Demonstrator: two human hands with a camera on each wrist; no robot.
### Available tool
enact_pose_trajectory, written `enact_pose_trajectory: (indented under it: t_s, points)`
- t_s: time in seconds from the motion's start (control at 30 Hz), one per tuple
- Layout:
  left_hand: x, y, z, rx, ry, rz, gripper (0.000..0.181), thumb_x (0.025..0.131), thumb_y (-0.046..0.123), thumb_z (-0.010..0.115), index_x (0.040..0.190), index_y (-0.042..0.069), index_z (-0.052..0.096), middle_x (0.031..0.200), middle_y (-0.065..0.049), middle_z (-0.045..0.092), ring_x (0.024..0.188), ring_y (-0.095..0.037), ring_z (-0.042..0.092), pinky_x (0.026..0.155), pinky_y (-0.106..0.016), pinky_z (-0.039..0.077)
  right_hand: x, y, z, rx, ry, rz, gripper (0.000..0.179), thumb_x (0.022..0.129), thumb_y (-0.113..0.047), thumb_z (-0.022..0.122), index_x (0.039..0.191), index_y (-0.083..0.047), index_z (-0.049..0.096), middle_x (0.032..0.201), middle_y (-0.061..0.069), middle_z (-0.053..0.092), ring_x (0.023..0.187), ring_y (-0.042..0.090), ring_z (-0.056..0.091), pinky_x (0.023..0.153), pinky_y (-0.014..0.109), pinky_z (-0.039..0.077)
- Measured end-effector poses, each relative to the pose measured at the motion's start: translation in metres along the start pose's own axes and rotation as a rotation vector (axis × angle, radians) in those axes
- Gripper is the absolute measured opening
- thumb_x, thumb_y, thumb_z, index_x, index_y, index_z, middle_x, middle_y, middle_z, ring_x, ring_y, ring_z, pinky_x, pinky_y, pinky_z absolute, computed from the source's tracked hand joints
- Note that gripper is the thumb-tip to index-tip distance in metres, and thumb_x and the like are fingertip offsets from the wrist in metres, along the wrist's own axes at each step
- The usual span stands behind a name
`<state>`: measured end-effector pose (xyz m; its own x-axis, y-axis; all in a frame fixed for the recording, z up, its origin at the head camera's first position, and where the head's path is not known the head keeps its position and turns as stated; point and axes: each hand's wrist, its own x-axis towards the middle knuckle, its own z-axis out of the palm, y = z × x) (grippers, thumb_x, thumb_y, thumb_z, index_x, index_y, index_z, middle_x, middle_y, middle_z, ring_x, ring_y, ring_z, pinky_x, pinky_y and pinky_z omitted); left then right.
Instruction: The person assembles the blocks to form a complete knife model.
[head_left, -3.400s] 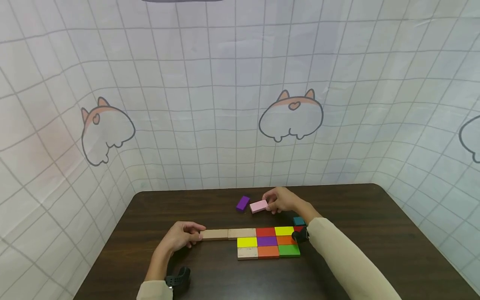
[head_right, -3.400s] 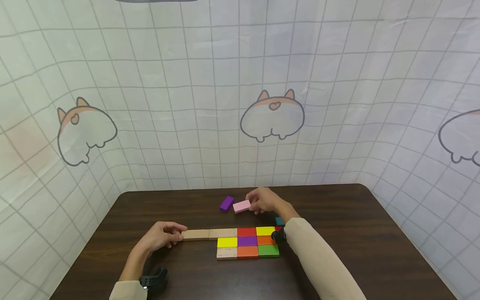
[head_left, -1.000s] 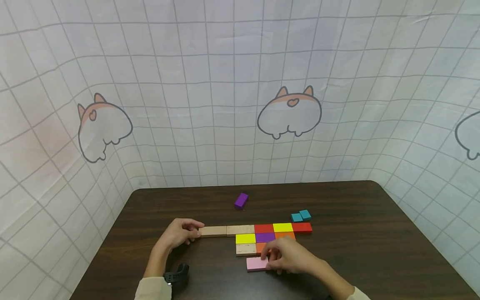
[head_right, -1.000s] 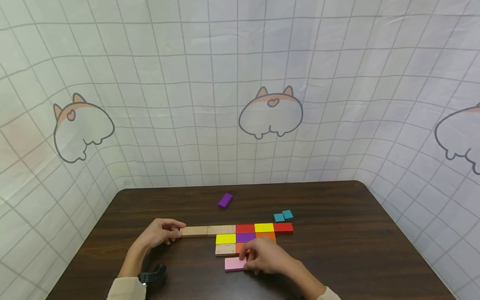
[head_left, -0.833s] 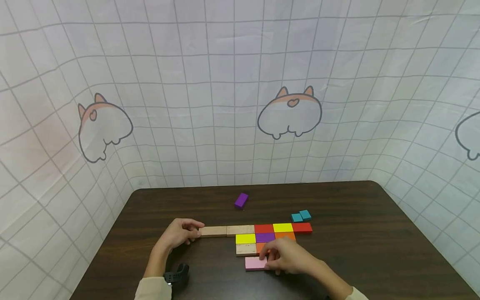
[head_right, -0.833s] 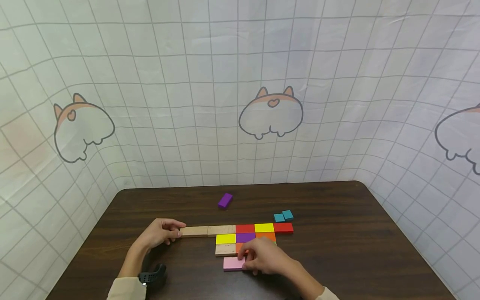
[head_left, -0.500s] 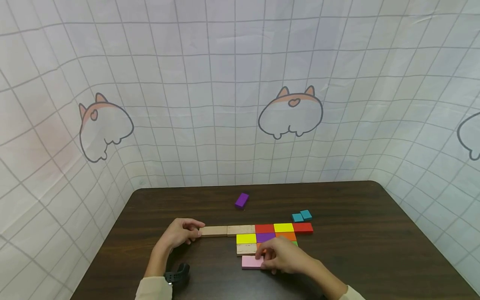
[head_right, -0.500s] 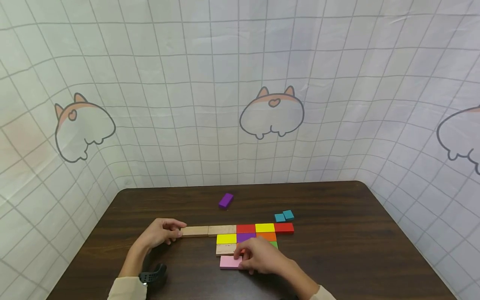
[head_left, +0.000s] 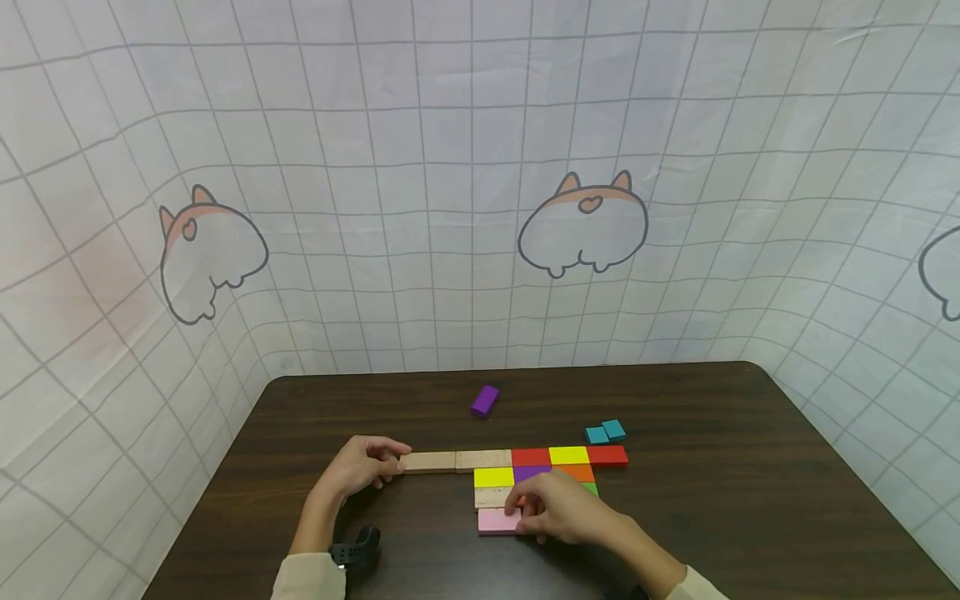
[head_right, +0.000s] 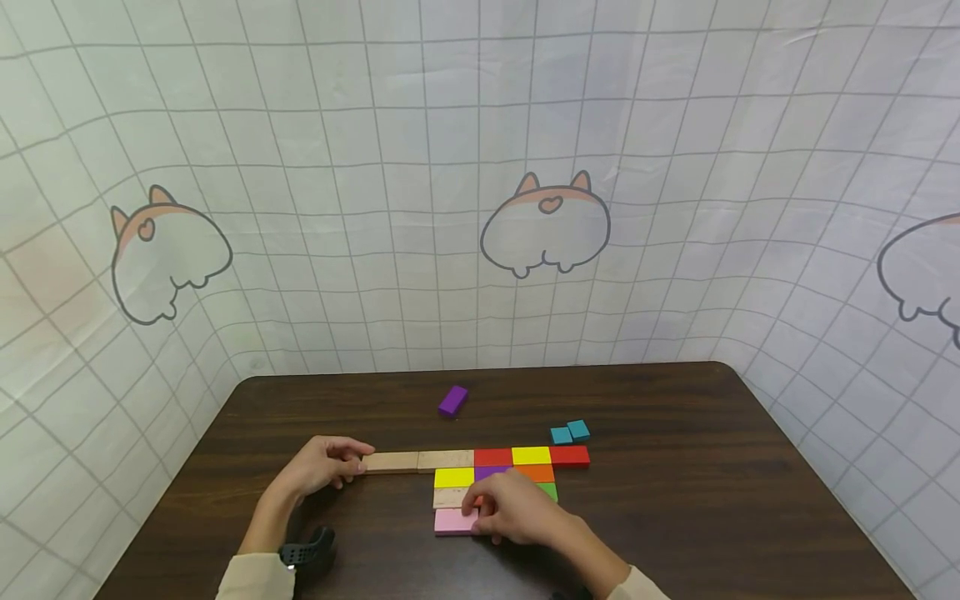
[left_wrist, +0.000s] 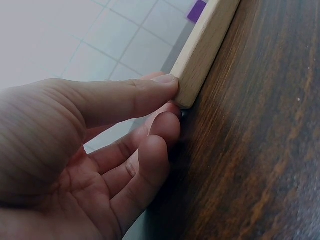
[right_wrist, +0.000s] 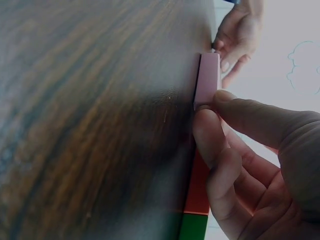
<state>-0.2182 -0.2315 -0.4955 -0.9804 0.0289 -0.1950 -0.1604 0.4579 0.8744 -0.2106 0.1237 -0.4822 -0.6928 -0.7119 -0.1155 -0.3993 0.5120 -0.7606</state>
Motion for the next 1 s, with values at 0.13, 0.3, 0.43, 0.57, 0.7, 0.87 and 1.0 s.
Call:
enact_pose_trajectory:
  t_s: [0.13,0.3,0.43,0.57,0.7,0.87,1.0]
  points:
    - [0.0,0.0,0.0,-0.001,-0.002,-0.001,0.023,0.092,0.005,0.074,0.115,0.005,0.077,0.081,-0.004,0.069,0.071,-0.019,0.063,0.063,-0.033,0.053,0.001,-0.001,0.0,-0.013,0.006,-0.017,0.012,0.088,-0.012,0.08,0.098,-0.015,0.075,0.065,-0.007,0.061,0.05,0.007,0.057,0.056,0.021,0.048]
    - [0.0,0.0,0.0,-0.003,-0.003,-0.002,0.023,0.092,0.005,0.074,0.115,0.005,0.077,0.082,-0.005,0.069,0.071,-0.019,0.063,0.063,-0.033,0.053,0.002,-0.003,0.0,-0.013,0.009,-0.023,0.012,0.088,-0.011,0.081,0.098,-0.015,0.075,0.065,-0.006,0.062,0.05,0.008,0.058,0.055,0.021,0.048]
    - [-0.001,0.001,0.0,-0.004,-0.002,-0.002,0.023,0.092,0.005,0.074,0.115,0.005,0.077,0.082,-0.005,0.069,0.071,-0.019,0.063,0.063,-0.033,0.053,0.002,-0.004,0.0,-0.018,0.01,-0.017,0.012,0.088,-0.012,0.081,0.098,-0.015,0.075,0.065,-0.007,0.062,0.05,0.008,0.058,0.055,0.021,0.048]
    - [-0.001,0.001,0.0,-0.004,0.0,0.0,0.024,0.091,0.005,0.075,0.115,0.004,0.076,0.081,-0.005,0.069,0.07,-0.019,0.063,0.063,-0.033,0.053,0.002,-0.004,-0.001,-0.025,0.006,-0.006,0.012,0.088,-0.013,0.081,0.099,-0.015,0.076,0.065,-0.007,0.062,0.05,0.009,0.059,0.056,0.021,0.048]
    - [-0.001,0.001,0.0,-0.005,0.003,0.0,0.024,0.091,0.005,0.075,0.115,0.004,0.077,0.081,-0.005,0.069,0.07,-0.019,0.063,0.063,-0.033,0.053,0.003,-0.005,-0.006,-0.001,-0.006,0.02,0.012,0.089,-0.014,0.079,0.101,-0.015,0.076,0.068,-0.006,0.065,0.051,0.012,0.059,0.055,0.022,0.05]
    - [0.0,0.001,-0.001,-0.006,0.003,-0.004,0.023,0.092,0.005,0.074,0.115,0.005,0.077,0.081,-0.004,0.069,0.071,-0.019,0.063,0.063,-0.033,0.053,0.012,-0.002,-0.025,-0.007,0.006,-0.047,0.019,0.091,-0.016,0.078,0.109,-0.01,0.075,0.075,-0.003,0.069,0.057,0.01,0.061,0.056,0.023,0.051]
    - [0.0,0.001,-0.001,-0.003,-0.001,-0.013,0.024,0.092,0.006,0.075,0.115,0.005,0.077,0.081,-0.004,0.069,0.071,-0.019,0.063,0.063,-0.032,0.053,0.026,0.005,-0.045,-0.009,0.046,-0.095,0.025,0.093,-0.016,0.076,0.117,-0.008,0.073,0.082,-0.004,0.07,0.065,0.012,0.062,0.06,0.023,0.052]
